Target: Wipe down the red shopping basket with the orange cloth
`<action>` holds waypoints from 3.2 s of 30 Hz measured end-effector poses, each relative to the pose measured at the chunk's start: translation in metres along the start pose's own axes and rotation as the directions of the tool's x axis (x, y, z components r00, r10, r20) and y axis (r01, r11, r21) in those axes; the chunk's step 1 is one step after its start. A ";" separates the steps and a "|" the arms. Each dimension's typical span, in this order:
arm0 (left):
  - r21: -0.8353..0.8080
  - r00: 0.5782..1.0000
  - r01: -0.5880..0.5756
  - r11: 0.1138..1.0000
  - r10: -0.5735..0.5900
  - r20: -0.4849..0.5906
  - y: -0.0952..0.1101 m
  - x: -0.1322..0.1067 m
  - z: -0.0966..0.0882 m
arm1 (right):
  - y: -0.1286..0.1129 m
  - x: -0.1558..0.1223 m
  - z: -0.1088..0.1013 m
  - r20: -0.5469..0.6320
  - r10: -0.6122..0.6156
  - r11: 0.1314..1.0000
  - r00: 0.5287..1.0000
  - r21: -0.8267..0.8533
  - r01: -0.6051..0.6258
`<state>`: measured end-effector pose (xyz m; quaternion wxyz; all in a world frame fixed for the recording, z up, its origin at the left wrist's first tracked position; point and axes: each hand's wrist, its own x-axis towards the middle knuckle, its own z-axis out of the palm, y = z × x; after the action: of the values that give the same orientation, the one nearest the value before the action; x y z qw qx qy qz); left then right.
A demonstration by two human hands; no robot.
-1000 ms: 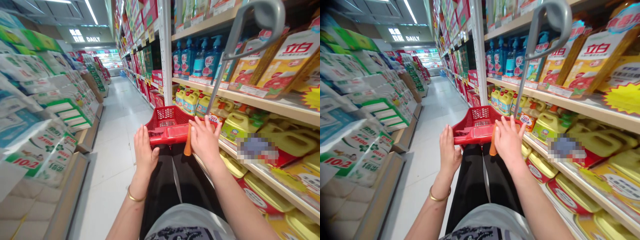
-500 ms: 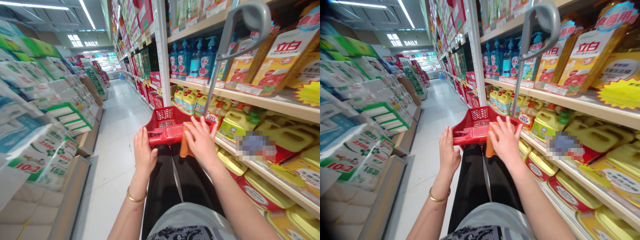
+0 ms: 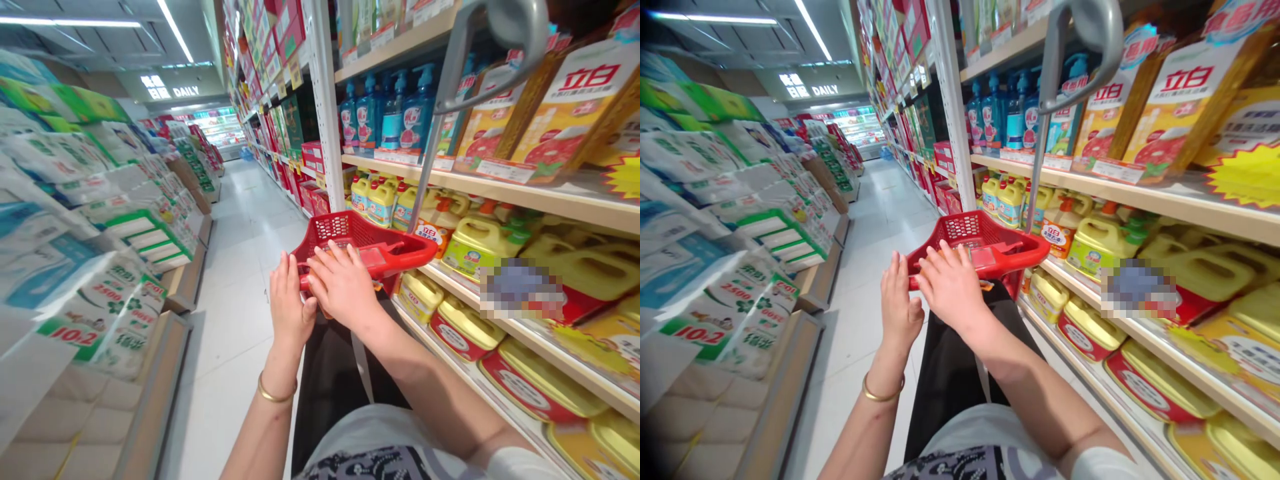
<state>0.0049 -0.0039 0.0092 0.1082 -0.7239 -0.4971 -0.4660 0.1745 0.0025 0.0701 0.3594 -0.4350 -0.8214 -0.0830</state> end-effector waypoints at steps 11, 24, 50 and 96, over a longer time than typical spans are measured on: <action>-0.023 0.998 0.038 0.999 -0.039 -0.045 0.002 0.000 0.006 | 0.037 -0.020 -0.027 -0.062 0.240 0.956 0.969 -0.156 -0.247; 0.043 1.000 0.029 0.999 -0.029 0.001 0.006 0.001 0.002 | 0.058 -0.037 -0.037 -0.077 0.287 0.948 0.955 -0.118 -0.294; 0.196 0.980 -0.093 0.976 0.055 0.192 0.035 0.036 -0.009 | 0.044 -0.021 -0.027 -0.058 0.213 0.967 0.975 -0.133 -0.219; 0.289 0.983 -0.091 0.953 0.040 0.178 0.030 0.034 -0.002 | 0.107 -0.037 -0.041 -0.196 0.171 0.973 0.966 -0.117 -0.197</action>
<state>0.0313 0.0011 0.0458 0.1879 -0.7528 -0.5442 -0.3190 0.2918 0.0251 0.0565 0.4096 -0.5234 -0.7331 -0.1447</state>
